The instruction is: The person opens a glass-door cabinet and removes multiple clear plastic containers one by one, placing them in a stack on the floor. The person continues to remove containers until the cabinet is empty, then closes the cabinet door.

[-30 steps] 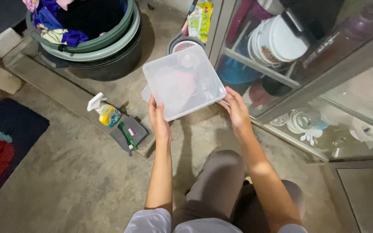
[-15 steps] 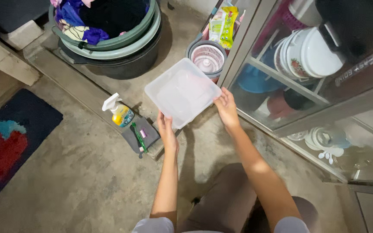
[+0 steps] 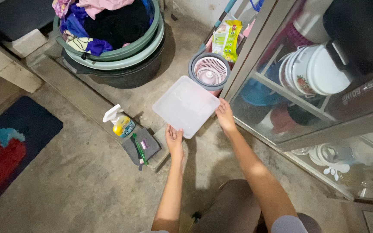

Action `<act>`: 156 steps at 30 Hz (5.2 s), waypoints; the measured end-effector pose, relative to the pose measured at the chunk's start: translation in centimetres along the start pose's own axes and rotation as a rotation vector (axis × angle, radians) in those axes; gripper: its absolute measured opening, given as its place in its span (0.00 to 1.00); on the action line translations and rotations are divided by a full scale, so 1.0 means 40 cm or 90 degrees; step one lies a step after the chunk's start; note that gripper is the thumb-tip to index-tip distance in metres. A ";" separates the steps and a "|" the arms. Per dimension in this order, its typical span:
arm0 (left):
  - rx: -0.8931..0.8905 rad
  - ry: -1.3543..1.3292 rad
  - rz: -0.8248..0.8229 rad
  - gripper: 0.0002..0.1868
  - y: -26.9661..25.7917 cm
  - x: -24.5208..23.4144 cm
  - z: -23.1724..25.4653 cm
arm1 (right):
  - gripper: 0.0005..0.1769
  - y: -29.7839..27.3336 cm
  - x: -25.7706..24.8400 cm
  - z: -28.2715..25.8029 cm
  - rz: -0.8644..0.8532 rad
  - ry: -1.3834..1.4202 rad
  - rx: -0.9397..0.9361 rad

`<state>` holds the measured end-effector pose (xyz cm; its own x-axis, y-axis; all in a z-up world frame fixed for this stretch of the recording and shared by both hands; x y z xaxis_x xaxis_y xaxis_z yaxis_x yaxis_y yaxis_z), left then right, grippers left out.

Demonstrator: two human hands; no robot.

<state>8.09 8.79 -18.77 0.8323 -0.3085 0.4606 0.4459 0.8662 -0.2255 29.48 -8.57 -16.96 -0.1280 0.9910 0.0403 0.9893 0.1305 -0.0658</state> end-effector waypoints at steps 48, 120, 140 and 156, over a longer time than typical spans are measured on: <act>0.092 0.153 0.020 0.45 0.076 0.063 -0.116 | 0.45 -0.054 0.016 0.044 -0.095 0.010 0.164; 0.212 0.159 -0.811 0.28 -1.201 1.186 -0.053 | 0.28 -0.426 -1.326 -0.815 0.324 -0.038 -0.169; 0.345 0.180 -0.612 0.35 -1.164 1.698 -0.390 | 0.19 0.008 -1.624 -0.812 0.463 0.036 -0.141; 0.317 0.308 -0.492 0.39 -1.106 1.860 -0.419 | 0.44 0.281 -1.824 -0.701 0.466 0.260 -0.142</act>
<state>55.81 -59.06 11.07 0.4699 -0.8782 -0.0897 0.8190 0.3958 0.4155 51.91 -80.30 7.31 0.5394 0.7289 0.4216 0.8090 -0.5875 -0.0193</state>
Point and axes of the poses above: each hand's wrist, its own y-axis towards the middle knuckle, its own x-axis out of the palm, z = x × y, the point moved 6 cm from there along y, towards the middle knuckle, and after that the axes turned 15 degrees about z, right-handed, at the moved point
